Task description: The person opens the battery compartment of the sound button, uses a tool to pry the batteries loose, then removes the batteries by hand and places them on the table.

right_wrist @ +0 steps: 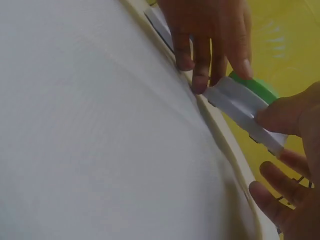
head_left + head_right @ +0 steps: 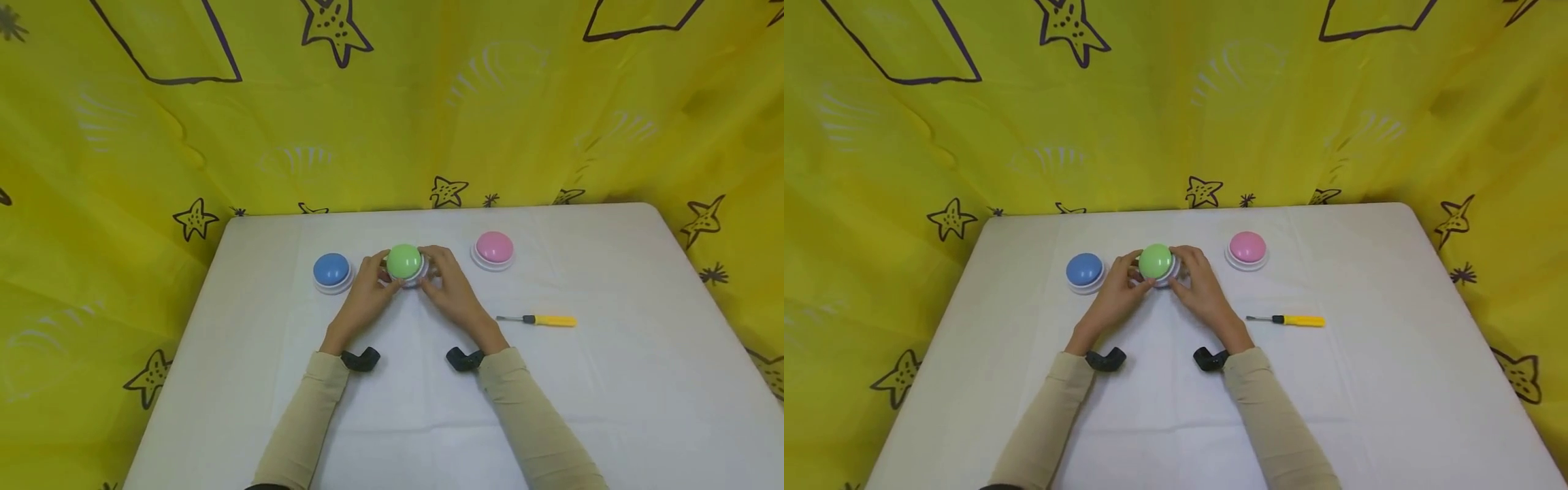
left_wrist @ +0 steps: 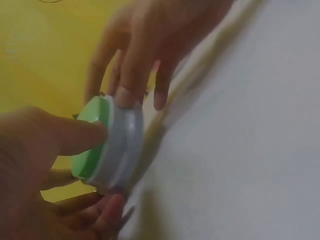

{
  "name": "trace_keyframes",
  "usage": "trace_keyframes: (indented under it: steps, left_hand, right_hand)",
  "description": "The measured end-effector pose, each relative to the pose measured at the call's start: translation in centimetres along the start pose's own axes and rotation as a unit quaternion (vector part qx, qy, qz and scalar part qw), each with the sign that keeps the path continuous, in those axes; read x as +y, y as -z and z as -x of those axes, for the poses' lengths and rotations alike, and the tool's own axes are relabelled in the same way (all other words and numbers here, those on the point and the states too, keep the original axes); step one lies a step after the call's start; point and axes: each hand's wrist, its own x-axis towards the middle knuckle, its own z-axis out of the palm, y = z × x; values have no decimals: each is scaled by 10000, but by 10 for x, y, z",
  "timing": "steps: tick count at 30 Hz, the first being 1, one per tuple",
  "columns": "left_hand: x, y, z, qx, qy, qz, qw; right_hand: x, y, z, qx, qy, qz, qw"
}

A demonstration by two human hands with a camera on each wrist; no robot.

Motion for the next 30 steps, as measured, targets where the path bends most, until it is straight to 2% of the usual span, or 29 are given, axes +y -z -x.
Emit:
trace_keyframes:
  steps: [4,10,16,22,27,30]
  left_hand:
    - [8,3,0,-89,71,535,9985]
    - [17,5,2,-132,244,1060,9940]
    - [21,8,14,-264,441,1850,9814]
    - [21,9,24,-420,460,2519,9657]
    - [20,7,29,-501,341,2837,9570]
    - [19,6,31,-476,279,2897,9555]
  right_hand:
    - [-7,3,0,171,290,-287,9990]
    - [-14,4,1,323,749,-286,9963]
    - [-26,7,7,289,1218,-401,9913]
    - [-37,10,14,127,1711,-442,9842]
    - [-41,12,19,55,1911,-370,9809]
    - [-43,13,22,6,2020,-305,9789]
